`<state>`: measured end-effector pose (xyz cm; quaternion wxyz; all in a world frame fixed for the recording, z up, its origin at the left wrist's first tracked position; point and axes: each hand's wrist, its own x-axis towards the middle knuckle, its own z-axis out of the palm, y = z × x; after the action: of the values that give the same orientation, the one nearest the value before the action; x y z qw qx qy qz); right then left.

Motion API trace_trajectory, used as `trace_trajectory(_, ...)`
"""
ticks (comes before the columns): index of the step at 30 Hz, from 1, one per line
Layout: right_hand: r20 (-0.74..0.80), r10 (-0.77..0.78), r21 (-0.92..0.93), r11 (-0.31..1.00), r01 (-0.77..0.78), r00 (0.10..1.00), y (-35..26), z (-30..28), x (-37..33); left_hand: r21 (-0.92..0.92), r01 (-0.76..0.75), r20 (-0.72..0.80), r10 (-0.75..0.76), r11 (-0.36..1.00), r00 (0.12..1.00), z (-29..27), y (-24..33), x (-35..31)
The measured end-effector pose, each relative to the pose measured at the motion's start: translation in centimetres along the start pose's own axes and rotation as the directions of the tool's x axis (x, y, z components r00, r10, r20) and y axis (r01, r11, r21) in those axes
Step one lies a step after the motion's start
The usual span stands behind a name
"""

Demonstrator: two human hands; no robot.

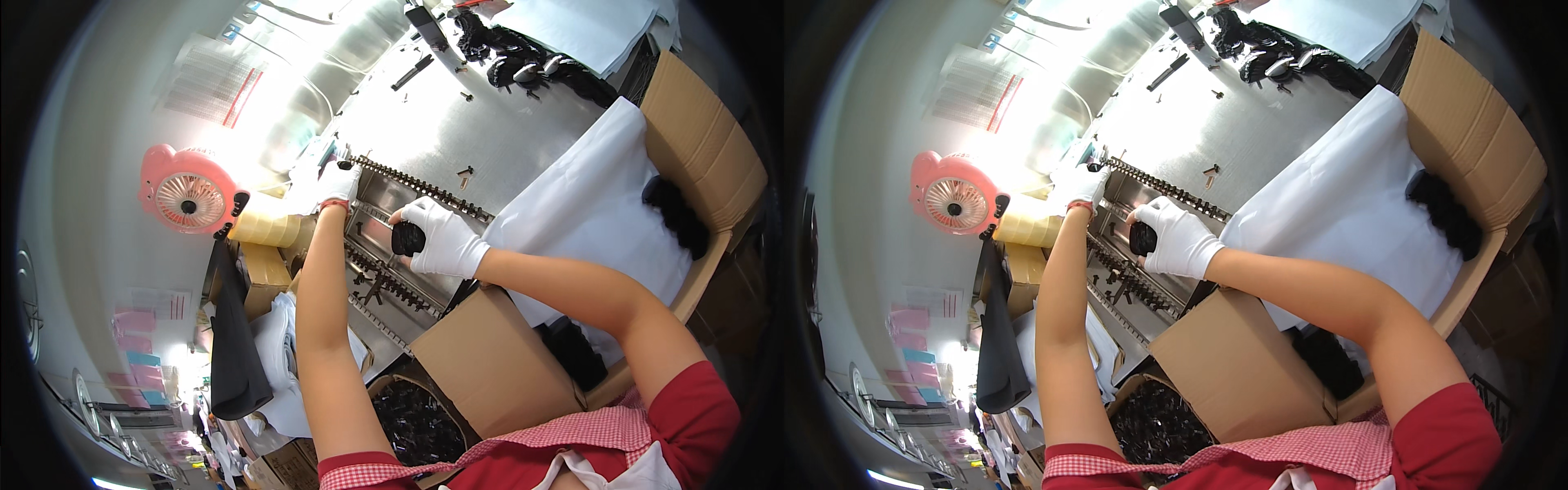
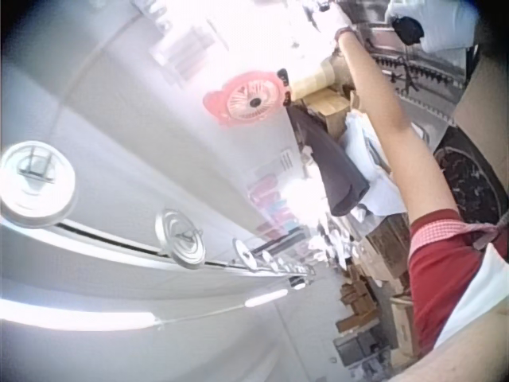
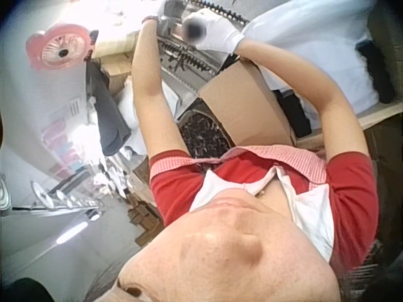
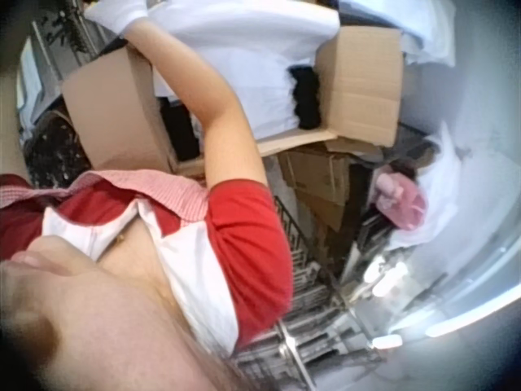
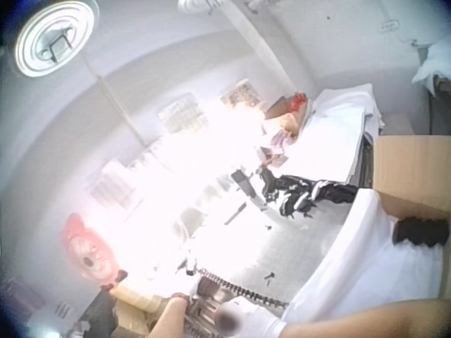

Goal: The person repeatedly picks up black hairbrush heads and metal brush frames, inserts the heads into the frames, and places the assembled brushes into a cardboard box. The person also moves the metal frame between the workbench and a nearby rack.

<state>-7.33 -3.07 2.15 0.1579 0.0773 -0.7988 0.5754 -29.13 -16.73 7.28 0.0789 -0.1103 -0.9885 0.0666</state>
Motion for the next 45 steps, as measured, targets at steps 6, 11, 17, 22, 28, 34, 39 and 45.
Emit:
trace_trajectory(6, -0.115, -0.075, 0.045, 0.996, 0.08, 0.991, -0.1, 0.4, -0.2, 0.277, -0.092, -0.22, 0.157, 0.957, 0.963, 5.4, -0.8, -1.0)
trace_trajectory(11, -0.259, -0.067, 0.089, 0.992, 0.092, 0.964, -1.4, 0.0, -0.2, -0.336, -0.116, -0.115, 0.081, 0.935, 0.99, -1.8, 1.9, -8.0)
trace_trajectory(17, -0.326, -0.284, -0.027, 0.956, 0.292, 0.902, -4.3, -3.2, -2.2, -0.881, -0.191, -0.06, 0.299, 0.432, 0.952, -8.3, 5.1, -19.8)
trace_trajectory(22, -0.261, -0.528, -0.148, 0.849, 0.507, 0.808, -5.8, -8.0, -6.7, -0.991, 0.104, 0.062, 0.387, -0.089, 0.92, -8.8, 8.9, -24.5)
trace_trajectory(28, -0.175, -0.598, -0.256, 0.795, 0.55, 0.782, -6.6, -14.0, -12.7, -0.993, -0.039, -0.082, 0.416, -0.111, 0.906, -10.1, 15.1, -28.7)
trace_trajectory(34, -0.208, -0.536, -0.416, 0.806, 0.422, 0.818, -5.3, -17.2, -17.8, -0.925, 0.298, 0.14, 0.514, -0.237, 0.846, -8.6, 20.4, -32.1)
trace_trajectory(39, -0.119, -0.335, -0.319, 0.904, 0.283, 0.935, -3.1, -17.4, -20.4, -0.808, 0.546, 0.283, 0.668, -0.221, 0.688, -6.8, 21.8, -33.4)
trace_trajectory(45, 0.2, -0.183, 0.056, 0.983, 0.175, 0.962, -0.9, -19.9, -21.1, -0.846, 0.515, 0.432, 0.743, 0.138, 0.511, -5.7, 20.5, -30.3)
